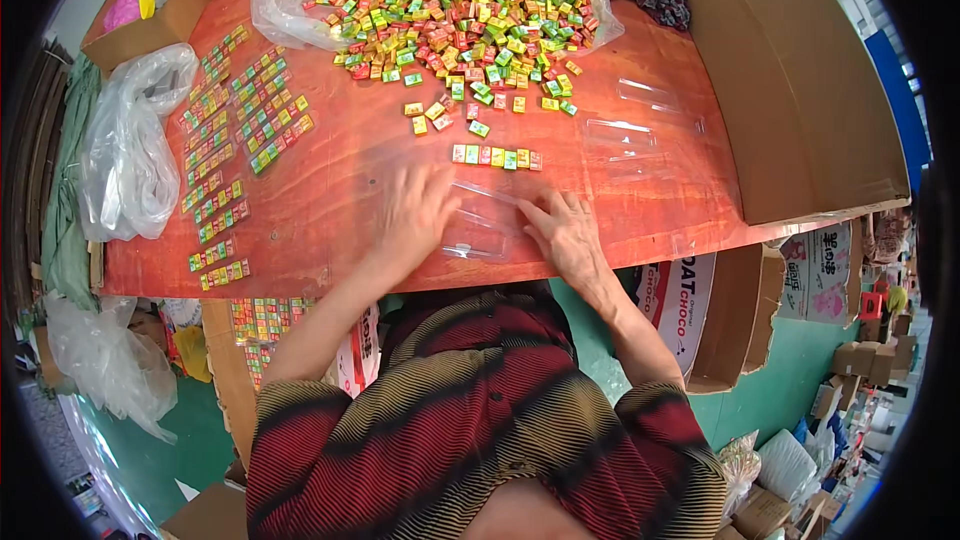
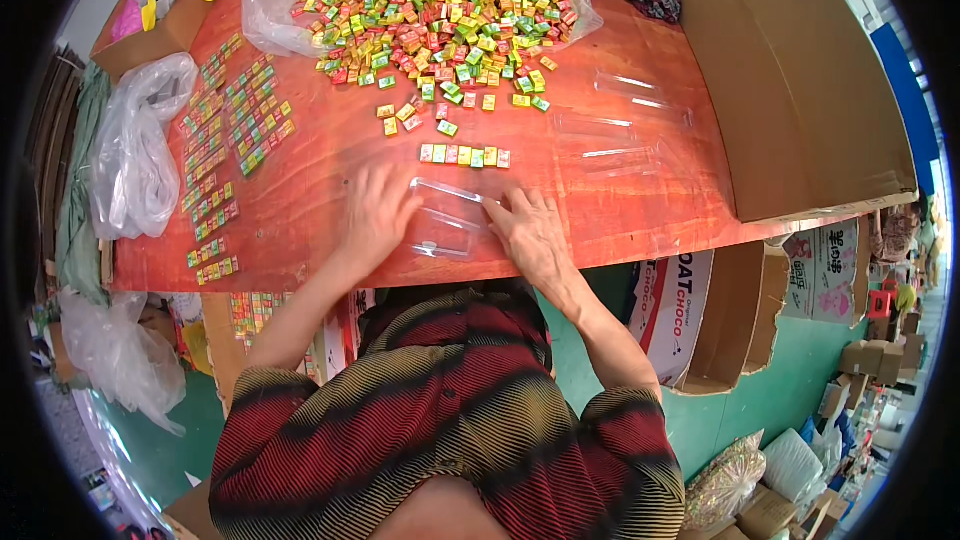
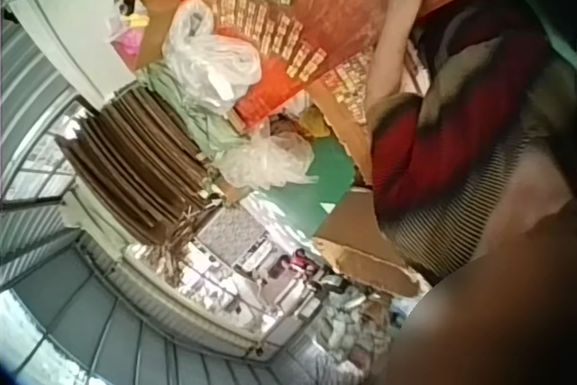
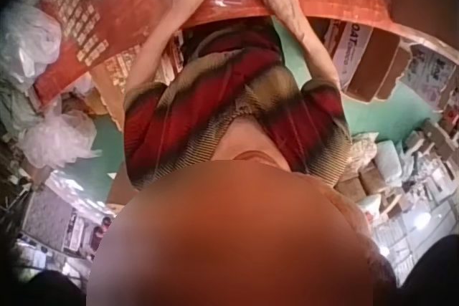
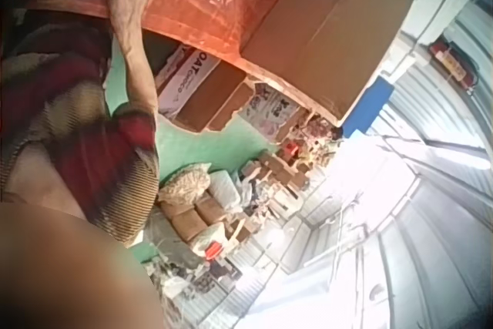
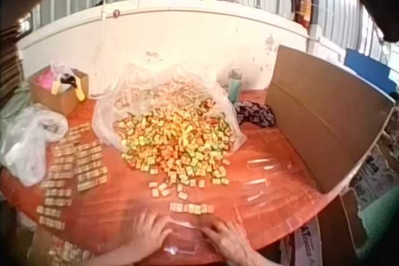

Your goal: Sorting and arranging small colorful rectangular items into neat rows on a table.

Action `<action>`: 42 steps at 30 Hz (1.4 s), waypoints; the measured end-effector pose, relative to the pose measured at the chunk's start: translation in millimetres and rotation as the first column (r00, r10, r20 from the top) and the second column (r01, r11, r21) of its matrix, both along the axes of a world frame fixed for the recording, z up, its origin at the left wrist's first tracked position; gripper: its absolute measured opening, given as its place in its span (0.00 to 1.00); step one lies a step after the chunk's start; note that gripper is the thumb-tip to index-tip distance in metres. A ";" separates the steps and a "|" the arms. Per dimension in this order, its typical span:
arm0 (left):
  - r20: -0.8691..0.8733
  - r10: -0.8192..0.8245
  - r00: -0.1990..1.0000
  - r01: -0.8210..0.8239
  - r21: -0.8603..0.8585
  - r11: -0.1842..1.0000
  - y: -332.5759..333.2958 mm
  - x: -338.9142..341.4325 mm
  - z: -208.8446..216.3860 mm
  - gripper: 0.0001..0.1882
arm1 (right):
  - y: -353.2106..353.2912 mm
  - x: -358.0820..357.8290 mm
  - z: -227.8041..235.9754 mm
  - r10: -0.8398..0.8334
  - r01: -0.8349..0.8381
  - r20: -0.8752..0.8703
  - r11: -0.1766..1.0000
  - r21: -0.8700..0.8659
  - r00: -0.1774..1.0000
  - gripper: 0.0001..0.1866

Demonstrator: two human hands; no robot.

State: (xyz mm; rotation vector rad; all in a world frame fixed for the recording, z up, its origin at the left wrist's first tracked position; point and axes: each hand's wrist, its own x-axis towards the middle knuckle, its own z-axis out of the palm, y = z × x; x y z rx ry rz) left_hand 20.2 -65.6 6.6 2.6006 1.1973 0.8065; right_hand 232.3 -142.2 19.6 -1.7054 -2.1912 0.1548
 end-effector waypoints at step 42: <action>0.027 -0.038 0.999 0.043 -0.216 0.975 -47.7 -18.7 15.8 0.18 | -15.3 -60.8 -3.1 -0.011 0.011 -0.197 1.000 0.001 0.980 0.20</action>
